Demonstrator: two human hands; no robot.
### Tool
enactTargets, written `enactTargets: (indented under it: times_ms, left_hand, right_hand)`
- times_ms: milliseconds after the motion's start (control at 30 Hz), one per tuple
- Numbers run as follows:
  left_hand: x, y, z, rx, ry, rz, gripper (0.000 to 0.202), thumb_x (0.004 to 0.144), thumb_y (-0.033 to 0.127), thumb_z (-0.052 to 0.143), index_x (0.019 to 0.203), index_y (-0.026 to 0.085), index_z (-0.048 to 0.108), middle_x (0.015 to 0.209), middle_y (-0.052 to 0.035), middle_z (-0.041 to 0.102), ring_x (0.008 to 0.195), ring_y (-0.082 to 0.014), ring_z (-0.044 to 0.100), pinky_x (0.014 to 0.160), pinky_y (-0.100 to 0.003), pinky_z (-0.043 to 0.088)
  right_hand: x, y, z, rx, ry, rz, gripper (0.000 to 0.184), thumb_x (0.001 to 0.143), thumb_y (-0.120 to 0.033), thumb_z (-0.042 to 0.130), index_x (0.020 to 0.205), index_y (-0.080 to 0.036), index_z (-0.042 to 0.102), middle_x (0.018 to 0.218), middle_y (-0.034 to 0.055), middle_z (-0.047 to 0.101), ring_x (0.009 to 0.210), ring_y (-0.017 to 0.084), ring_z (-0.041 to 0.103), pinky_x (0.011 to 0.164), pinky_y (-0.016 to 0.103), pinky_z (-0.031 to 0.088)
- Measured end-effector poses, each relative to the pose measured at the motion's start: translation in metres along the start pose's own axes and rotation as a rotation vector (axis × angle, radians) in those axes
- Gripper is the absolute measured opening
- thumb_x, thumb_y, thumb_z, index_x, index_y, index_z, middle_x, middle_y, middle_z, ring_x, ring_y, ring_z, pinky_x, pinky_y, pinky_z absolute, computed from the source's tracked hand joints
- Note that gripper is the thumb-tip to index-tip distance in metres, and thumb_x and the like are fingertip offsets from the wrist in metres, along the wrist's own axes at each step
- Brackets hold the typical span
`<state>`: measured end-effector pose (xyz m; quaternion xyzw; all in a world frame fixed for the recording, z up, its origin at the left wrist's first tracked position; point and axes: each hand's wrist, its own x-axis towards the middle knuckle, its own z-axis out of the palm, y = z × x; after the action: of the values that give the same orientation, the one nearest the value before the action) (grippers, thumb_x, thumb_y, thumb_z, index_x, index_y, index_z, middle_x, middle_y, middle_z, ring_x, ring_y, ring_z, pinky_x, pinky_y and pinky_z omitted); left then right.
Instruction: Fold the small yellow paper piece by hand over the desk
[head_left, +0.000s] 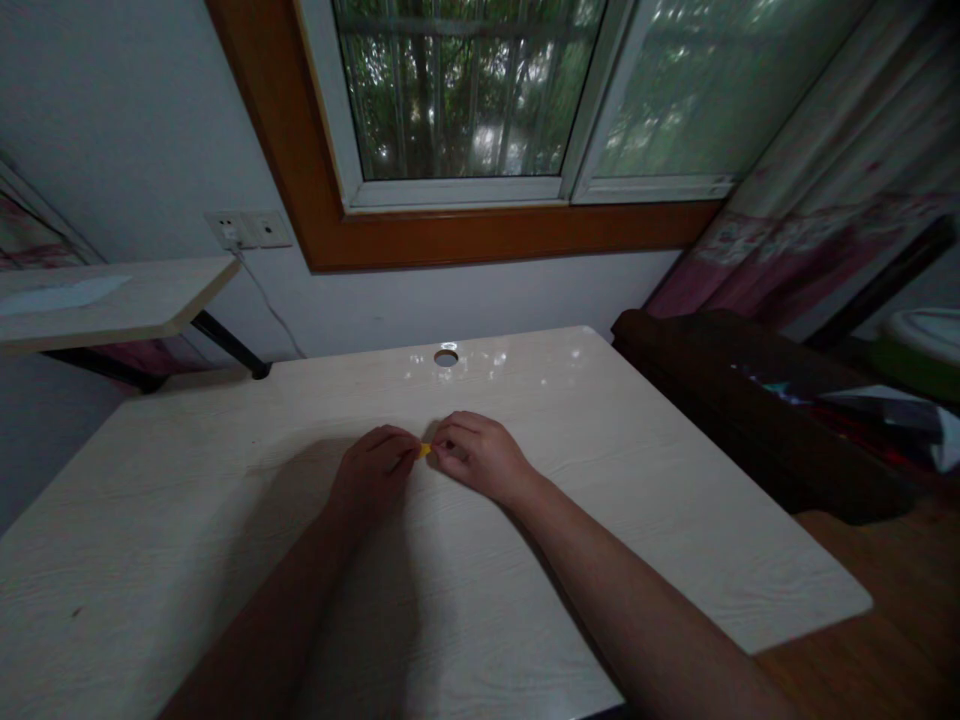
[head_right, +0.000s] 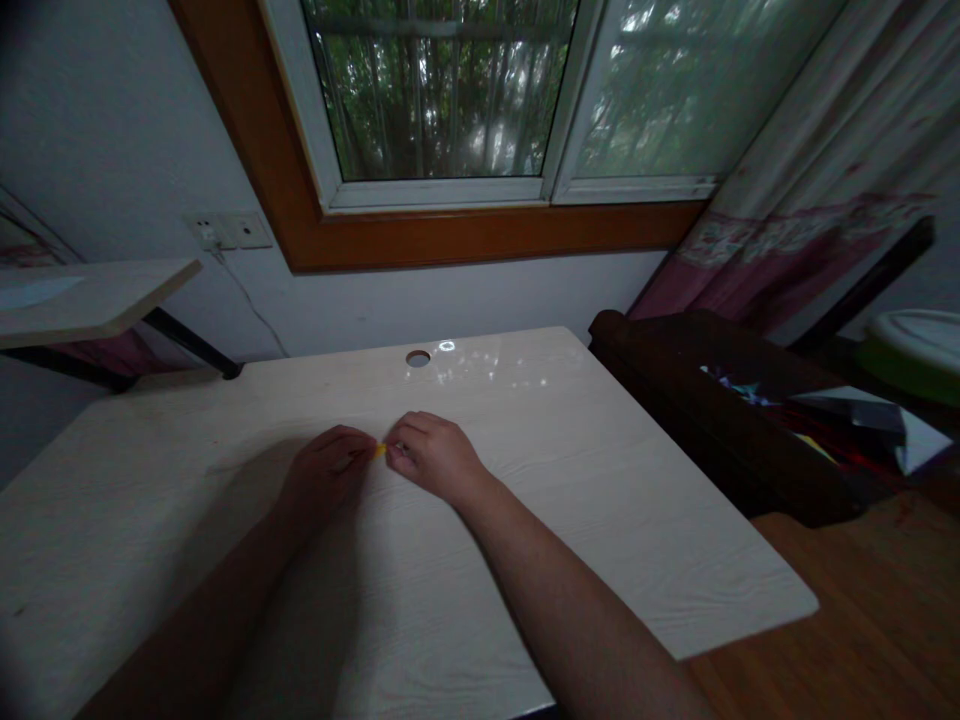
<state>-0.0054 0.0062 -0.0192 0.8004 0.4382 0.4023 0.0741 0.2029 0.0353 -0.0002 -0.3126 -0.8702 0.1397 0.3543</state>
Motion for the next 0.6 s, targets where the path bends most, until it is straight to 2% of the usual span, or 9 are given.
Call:
enactTargets:
  times_ms: [233,467,600]
  left_hand:
    - [0.001,-0.0031,-0.0062,-0.032,0.07,-0.091,0.009,0.089,0.022,0.057,0.092,0.022,0.066,0.09,-0.0035,0.067,0.081,-0.0151,0.064,0.075,-0.029,0.055]
    - [0.0019,-0.0007,-0.0046,-0.089,0.07,-0.099,0.008,0.089,0.023,0.058,0.091,0.021,0.065,0.088,-0.004,0.067,0.079,-0.0145,0.064,0.071,-0.027,0.056]
    - [0.0013,0.0015,-0.0042,-0.141,0.04,-0.11,0.008,0.089,0.023,0.058,0.093,0.021,0.065,0.09,-0.0043,0.066,0.08,-0.0145,0.064,0.072,-0.026,0.057]
  right_hand:
    - [-0.0009,0.0063,-0.0043,-0.004,0.043,0.067,0.01,0.085,-0.018,0.057,0.085,-0.021,0.066,0.086,0.0059,0.065,0.078,0.016,0.06,0.072,0.028,0.047]
    - [-0.0001,0.004,-0.0003,0.104,0.017,0.055,0.02,0.091,-0.026,0.057,0.108,-0.024,0.067,0.099,0.007,0.068,0.085,0.017,0.063,0.078,0.03,0.049]
    - [0.0002,0.0033,-0.001,0.128,-0.009,0.031,0.02,0.096,-0.029,0.052,0.104,-0.023,0.068,0.097,0.0071,0.068,0.089,0.017,0.064,0.081,0.03,0.049]
